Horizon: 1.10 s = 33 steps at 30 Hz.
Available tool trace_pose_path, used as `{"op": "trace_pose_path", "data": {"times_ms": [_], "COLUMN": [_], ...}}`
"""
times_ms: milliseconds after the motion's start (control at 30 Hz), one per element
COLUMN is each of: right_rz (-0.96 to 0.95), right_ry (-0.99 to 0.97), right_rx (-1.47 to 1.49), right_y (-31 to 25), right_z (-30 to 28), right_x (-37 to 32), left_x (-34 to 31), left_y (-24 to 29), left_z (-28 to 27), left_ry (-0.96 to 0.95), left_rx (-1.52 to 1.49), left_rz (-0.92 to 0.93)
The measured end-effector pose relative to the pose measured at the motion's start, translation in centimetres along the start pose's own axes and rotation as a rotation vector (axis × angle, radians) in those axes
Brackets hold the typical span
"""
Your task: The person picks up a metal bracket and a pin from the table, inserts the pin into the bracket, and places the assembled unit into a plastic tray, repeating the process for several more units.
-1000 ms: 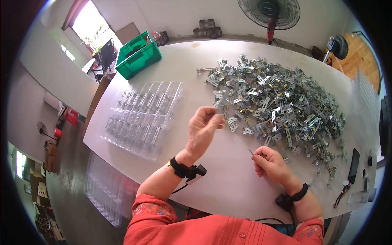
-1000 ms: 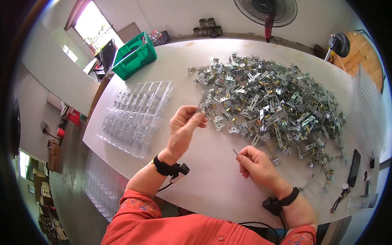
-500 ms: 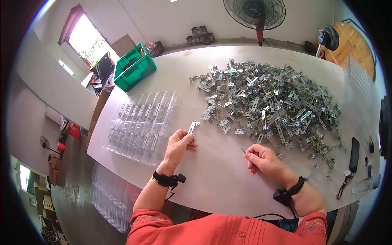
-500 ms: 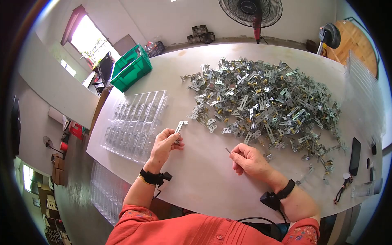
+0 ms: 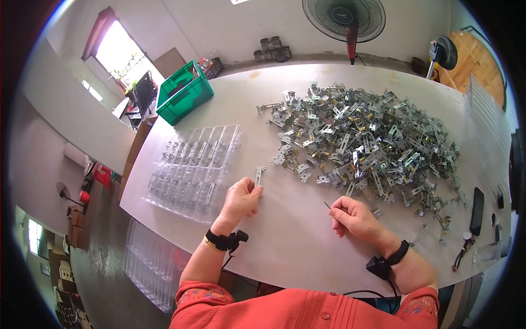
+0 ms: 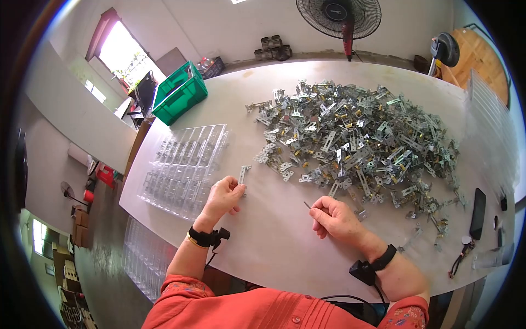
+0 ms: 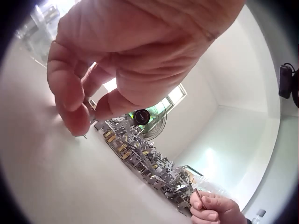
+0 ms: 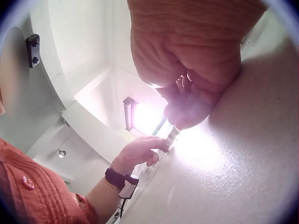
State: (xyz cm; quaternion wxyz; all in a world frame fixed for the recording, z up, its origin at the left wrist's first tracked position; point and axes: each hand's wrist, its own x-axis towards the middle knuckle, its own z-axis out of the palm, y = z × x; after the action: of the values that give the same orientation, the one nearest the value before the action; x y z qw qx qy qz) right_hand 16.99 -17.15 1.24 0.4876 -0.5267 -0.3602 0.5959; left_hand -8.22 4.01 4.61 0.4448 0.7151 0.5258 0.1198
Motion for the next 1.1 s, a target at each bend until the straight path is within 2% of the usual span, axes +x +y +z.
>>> {"op": "trace_pose_path", "data": {"times_ms": [33,67,133,333,433,800,867,933,967,1100], "right_rz": [0.003,0.003,-0.008,-0.013,-0.007,-0.008,-0.008,-0.014,-0.012,-0.018], "right_ry": [0.002,0.002,0.000,-0.001,0.001,0.001,0.000,0.004,0.001,0.000], "right_rx": [-0.001,0.000,-0.001,-0.008,-0.009,-0.003,-0.001,-0.008,-0.006,-0.009], "right_y": [0.0,0.0,0.0,-0.1,-0.1,0.2,0.2,0.1,0.2,0.3], "right_z": [0.0,0.0,0.0,0.1,0.0,-0.1,-0.1,-0.1,0.0,-0.1], "right_x": [0.0,-0.1,-0.1,-0.1,-0.1,0.0,0.0,0.0,0.0,0.1], "left_x": [-0.2,0.3,1.5,1.6,2.1,3.1,2.6,2.2,1.7,5.1], "left_y": [0.4,-0.5,-2.6,-1.6,-1.4,-1.2,0.0,1.9,3.3,2.7], "left_z": [-0.1,-0.1,0.0,1.0,0.9,0.1,-0.7,-2.5,-3.5,-8.0], "left_ry": [0.031,0.031,0.194,0.317,0.263,0.248,0.262,0.378,0.403,0.504], "left_rx": [0.154,0.155,0.495,0.419,0.423,0.301,0.298,0.311,0.315,0.431], "left_rz": [-0.009,-0.010,0.287,0.295,0.276,0.276,0.285,0.365,0.344,0.342]}}
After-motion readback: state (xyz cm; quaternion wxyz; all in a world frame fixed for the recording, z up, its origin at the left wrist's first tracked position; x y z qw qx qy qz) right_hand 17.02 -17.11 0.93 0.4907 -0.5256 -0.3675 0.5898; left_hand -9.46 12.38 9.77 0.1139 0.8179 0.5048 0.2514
